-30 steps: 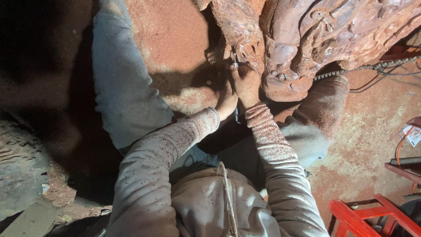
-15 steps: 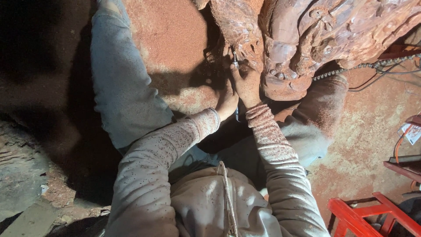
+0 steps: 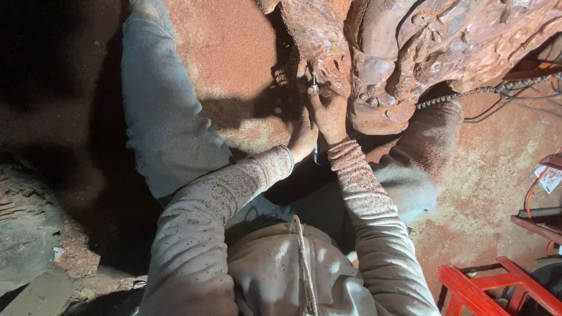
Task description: The person carves intricate details into a large wooden sculpture using a handheld rotary tool.
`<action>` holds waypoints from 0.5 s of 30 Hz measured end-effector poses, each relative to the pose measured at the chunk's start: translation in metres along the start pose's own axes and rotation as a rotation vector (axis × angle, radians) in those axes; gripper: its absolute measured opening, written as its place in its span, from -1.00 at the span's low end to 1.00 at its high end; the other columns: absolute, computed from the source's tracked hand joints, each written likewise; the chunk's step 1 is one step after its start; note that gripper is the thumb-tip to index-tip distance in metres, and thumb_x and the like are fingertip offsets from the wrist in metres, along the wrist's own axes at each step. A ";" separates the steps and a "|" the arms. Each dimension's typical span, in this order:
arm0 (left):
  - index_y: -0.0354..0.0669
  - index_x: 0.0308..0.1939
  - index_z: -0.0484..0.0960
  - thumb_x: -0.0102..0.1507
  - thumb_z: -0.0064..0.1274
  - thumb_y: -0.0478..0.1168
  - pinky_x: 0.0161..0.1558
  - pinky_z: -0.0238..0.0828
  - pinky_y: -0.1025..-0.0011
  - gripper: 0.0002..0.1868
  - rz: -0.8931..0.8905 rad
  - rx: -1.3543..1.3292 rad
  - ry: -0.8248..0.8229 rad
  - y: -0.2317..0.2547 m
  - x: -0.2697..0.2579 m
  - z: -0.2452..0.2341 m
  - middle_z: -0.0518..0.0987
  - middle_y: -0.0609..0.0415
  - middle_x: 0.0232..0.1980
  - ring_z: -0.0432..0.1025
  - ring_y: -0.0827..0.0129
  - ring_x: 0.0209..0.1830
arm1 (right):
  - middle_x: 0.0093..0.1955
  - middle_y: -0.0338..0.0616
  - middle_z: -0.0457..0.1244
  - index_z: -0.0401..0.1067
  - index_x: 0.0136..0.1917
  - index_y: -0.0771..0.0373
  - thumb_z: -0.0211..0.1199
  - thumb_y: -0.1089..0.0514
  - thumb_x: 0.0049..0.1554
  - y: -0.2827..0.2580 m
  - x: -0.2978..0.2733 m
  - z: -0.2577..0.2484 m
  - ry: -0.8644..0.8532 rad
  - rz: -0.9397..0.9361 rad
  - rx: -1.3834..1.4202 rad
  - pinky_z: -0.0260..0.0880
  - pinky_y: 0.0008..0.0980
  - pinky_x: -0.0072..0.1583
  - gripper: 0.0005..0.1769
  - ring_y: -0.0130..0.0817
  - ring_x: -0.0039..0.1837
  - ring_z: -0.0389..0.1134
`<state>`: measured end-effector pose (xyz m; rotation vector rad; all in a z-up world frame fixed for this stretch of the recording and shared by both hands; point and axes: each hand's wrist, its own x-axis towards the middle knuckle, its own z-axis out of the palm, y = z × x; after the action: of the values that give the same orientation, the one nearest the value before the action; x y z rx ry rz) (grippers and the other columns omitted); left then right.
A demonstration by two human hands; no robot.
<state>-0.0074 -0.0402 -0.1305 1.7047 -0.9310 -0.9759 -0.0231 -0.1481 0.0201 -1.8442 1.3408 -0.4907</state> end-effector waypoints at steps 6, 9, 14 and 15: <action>-0.48 0.33 0.24 0.45 -0.21 -0.19 0.45 0.17 -0.03 -0.54 -0.028 0.025 0.025 0.021 0.003 -0.009 0.42 -0.56 0.26 0.34 -0.18 0.35 | -0.29 0.06 0.40 0.61 -0.18 0.25 0.30 -0.06 0.26 0.009 0.002 0.005 -0.020 0.050 -0.035 0.40 -0.18 -0.11 -0.64 -0.07 -0.11 0.49; -0.46 0.41 0.18 0.48 -0.27 -0.16 0.47 0.13 0.02 -0.50 -0.020 -0.019 0.013 0.005 0.010 -0.004 0.35 -0.51 0.36 0.26 -0.13 0.43 | -0.30 0.01 0.41 0.61 -0.17 0.23 0.29 -0.10 0.26 -0.002 0.003 0.005 0.010 0.070 -0.025 0.41 -0.25 -0.10 -0.62 -0.12 -0.10 0.50; -0.45 0.42 0.12 0.49 -0.29 -0.13 0.52 0.01 -0.04 -0.47 -0.084 -0.111 -0.033 0.035 0.013 -0.023 0.29 -0.54 0.40 0.18 -0.20 0.47 | -0.25 0.02 0.42 0.62 -0.16 0.19 0.24 -0.20 0.27 0.004 0.006 0.011 0.004 0.113 -0.152 0.41 -0.16 -0.08 -0.56 0.01 -0.04 0.49; -0.41 0.47 0.06 0.50 -0.30 -0.11 0.54 -0.04 -0.03 -0.45 -0.134 -0.168 -0.060 0.037 0.012 -0.025 0.24 -0.52 0.45 0.12 -0.20 0.51 | -0.25 0.05 0.42 0.62 -0.17 0.20 0.23 -0.21 0.27 0.009 0.005 0.013 -0.005 0.123 -0.193 0.41 -0.14 -0.10 -0.54 0.05 -0.05 0.49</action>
<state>0.0136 -0.0527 -0.0914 1.6185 -0.7578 -1.1662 -0.0177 -0.1487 0.0044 -1.9008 1.5328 -0.3011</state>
